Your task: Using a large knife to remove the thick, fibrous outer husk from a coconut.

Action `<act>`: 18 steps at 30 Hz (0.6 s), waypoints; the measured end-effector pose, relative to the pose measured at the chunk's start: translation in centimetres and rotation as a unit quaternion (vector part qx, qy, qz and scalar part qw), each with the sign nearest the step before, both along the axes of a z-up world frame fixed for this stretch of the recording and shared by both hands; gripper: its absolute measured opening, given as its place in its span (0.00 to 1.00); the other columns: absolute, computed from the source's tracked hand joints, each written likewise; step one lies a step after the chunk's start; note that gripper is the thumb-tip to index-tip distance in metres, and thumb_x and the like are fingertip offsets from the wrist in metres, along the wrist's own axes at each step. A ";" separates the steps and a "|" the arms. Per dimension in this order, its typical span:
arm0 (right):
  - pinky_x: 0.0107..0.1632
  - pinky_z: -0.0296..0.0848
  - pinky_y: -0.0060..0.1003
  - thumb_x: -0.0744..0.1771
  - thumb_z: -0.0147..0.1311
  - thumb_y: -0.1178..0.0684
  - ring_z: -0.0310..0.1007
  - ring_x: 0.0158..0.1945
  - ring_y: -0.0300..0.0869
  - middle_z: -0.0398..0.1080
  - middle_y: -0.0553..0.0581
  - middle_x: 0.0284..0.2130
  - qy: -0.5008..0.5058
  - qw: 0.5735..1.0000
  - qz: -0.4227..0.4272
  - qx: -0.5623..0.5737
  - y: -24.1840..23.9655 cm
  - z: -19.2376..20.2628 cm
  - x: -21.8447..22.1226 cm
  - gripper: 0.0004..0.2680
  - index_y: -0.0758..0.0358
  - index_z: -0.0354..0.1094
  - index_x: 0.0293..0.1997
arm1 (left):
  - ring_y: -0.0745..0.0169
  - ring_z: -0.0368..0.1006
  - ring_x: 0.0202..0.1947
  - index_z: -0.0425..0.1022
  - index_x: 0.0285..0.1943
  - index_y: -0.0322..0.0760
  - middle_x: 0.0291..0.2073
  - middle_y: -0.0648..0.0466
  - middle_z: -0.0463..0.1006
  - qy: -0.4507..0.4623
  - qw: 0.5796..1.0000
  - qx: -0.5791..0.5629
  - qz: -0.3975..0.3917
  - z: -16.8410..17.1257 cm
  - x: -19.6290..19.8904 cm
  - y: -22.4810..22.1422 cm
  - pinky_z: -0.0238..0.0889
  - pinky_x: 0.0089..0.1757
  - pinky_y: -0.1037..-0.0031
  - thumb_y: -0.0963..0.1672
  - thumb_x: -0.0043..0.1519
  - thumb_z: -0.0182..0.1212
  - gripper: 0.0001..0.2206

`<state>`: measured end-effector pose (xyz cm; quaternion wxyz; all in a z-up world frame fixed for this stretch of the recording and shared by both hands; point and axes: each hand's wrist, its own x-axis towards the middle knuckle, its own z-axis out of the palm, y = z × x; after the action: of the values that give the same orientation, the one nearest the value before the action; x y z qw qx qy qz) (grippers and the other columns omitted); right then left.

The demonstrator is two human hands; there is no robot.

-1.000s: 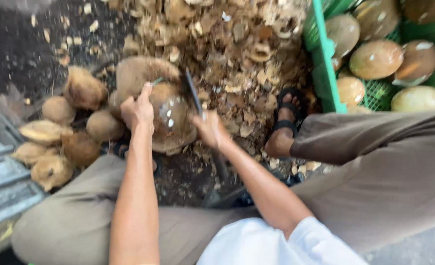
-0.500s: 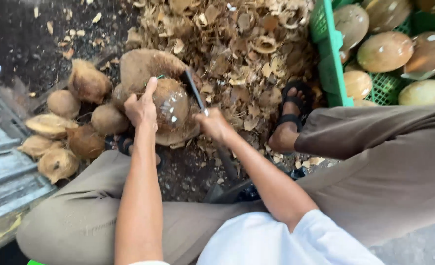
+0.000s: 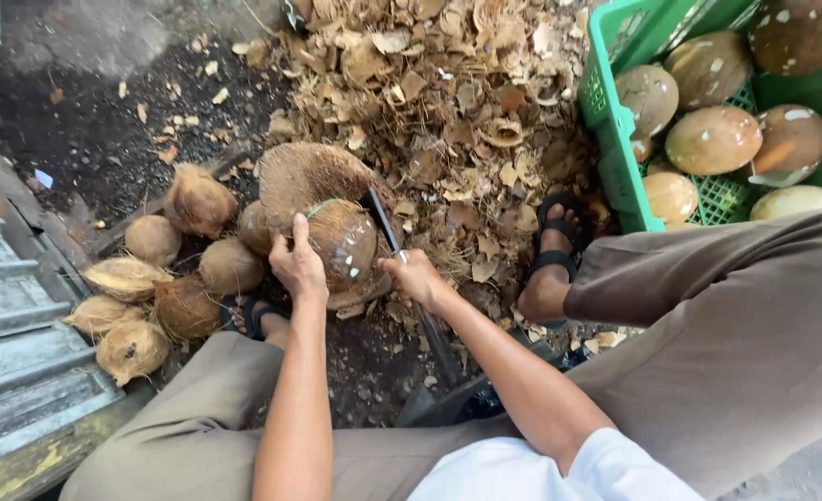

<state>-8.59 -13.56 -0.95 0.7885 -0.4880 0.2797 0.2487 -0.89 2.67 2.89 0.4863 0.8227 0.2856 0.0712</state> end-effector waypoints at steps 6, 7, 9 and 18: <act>0.11 0.61 0.38 0.64 0.59 0.50 0.59 0.05 0.42 0.58 0.58 0.08 -0.016 0.994 0.046 -0.103 -0.2 4.5 0.5 0.13 0.63 0.62 0.21 | 0.40 0.73 0.53 0.81 0.45 0.33 0.44 0.39 0.80 -0.009 0.999 0.000 0.032 -2.1 -0.4 0.5 0.61 0.54 0.58 0.57 0.60 0.63 0.23; 0.11 0.60 0.39 0.63 0.60 0.49 0.57 0.07 0.41 0.57 0.56 0.09 0.003 0.998 0.009 -0.066 0.2 3.2 0.7 0.12 0.63 0.62 0.22 | 0.39 0.72 0.54 0.81 0.46 0.31 0.45 0.38 0.80 -0.022 0.999 0.012 0.029 -2.3 -0.4 0.5 0.61 0.55 0.57 0.55 0.61 0.62 0.22; 0.11 0.59 0.39 0.63 0.61 0.48 0.55 0.08 0.41 0.56 0.55 0.10 0.029 0.999 -0.025 -0.030 1.0 2.9 0.6 0.12 0.63 0.62 0.24 | 0.37 0.71 0.56 0.80 0.47 0.30 0.47 0.38 0.80 -0.028 0.999 0.024 0.028 -1.6 -0.9 0.0 0.61 0.56 0.56 0.54 0.62 0.61 0.21; 0.14 0.65 0.31 0.62 0.71 0.46 0.61 0.10 0.38 0.60 0.55 0.09 -0.123 0.975 -0.143 -0.119 2.3 2.2 2.2 0.17 0.65 0.62 0.23 | 0.60 0.77 0.46 0.82 0.48 0.56 0.44 0.64 0.82 -0.128 0.974 0.184 -0.042 -5.3 -1.8 -1.2 0.60 0.52 0.70 0.54 0.67 0.57 0.11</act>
<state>-6.36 -11.24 1.25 0.7803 -0.5605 0.2750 0.0366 -2.66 1.43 -2.45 0.3612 0.8935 0.1685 0.2070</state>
